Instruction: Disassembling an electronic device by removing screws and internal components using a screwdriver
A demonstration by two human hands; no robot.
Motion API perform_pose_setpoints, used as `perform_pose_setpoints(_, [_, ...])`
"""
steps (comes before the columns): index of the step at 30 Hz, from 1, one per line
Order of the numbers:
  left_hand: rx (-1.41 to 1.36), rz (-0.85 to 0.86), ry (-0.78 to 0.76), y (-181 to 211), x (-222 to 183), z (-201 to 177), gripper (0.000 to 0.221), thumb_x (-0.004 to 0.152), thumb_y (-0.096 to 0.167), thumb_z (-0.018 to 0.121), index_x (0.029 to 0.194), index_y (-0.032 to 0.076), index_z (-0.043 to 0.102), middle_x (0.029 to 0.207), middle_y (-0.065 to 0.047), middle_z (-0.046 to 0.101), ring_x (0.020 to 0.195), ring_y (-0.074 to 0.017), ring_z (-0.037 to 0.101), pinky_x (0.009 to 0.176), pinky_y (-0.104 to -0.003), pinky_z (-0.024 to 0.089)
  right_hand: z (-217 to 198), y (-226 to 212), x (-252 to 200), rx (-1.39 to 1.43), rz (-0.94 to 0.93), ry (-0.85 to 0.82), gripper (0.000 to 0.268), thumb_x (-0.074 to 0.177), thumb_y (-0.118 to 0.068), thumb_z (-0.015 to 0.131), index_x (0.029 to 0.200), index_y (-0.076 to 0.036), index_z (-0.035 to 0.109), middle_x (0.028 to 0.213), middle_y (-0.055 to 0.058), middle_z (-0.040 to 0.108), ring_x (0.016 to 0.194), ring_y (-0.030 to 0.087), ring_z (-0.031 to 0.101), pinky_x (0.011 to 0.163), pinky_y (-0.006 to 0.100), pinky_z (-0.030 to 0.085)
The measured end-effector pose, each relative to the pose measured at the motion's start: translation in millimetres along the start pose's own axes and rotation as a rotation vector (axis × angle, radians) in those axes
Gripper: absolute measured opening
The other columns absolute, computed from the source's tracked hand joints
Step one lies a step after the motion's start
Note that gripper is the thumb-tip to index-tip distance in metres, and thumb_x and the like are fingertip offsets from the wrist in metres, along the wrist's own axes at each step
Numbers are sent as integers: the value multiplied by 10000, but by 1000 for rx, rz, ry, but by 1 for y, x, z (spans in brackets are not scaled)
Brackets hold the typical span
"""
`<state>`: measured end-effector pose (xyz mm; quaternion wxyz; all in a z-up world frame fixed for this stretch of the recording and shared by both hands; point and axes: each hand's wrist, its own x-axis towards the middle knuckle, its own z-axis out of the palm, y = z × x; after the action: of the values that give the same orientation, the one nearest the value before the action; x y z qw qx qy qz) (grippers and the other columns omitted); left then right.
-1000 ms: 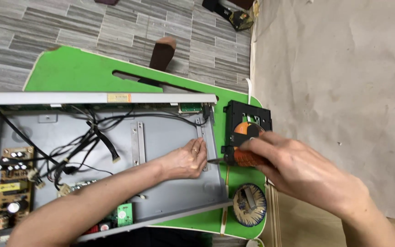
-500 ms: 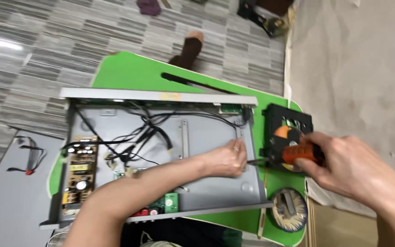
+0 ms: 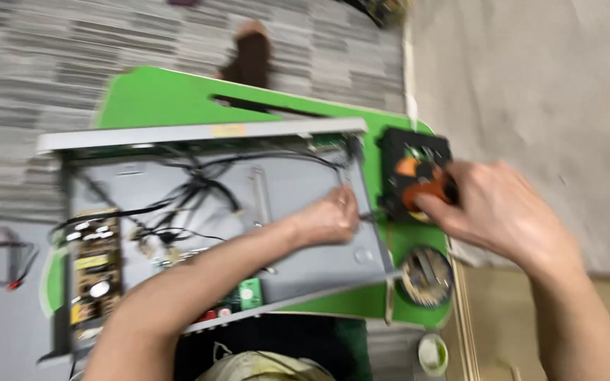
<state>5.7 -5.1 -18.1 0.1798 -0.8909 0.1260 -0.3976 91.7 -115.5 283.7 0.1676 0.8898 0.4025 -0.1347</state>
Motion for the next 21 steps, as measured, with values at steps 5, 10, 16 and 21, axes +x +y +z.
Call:
perform_pose_setpoints(5, [97,5,-143,-7,7,-16,272,927,22,509,1011,-148,703,996,-334,694,804,-392,697,728,-417,567,7,3,5,96,-114,168,485,893,-461,661,735,-3,626,684,261,688,664,462,659,683,508,486])
perform_pose_setpoints(10, [-10,-4,-146,-1,5,-13,282,980,62,494,1021,-116,708,1029,-326,696,932,-448,730,821,-461,620,23,3,5,299,-210,229,302,949,-316,638,782,-64,635,522,41,640,369,172,559,366,352,456])
perform_pose_setpoints(16, [13,39,-191,-8,7,-13,264,924,4,530,1078,-116,707,1050,-315,701,949,-426,742,834,-448,640,54,35,-5,476,-327,583,253,855,-358,811,843,-116,737,583,-22,640,502,95,581,491,291,460])
perform_pose_setpoints(21, [6,84,-300,-10,5,-16,232,950,14,663,1164,-62,710,1095,-288,736,946,-375,786,824,-391,696,62,84,-47,409,-350,878,266,967,-238,790,977,21,731,772,74,685,601,158,571,576,307,455])
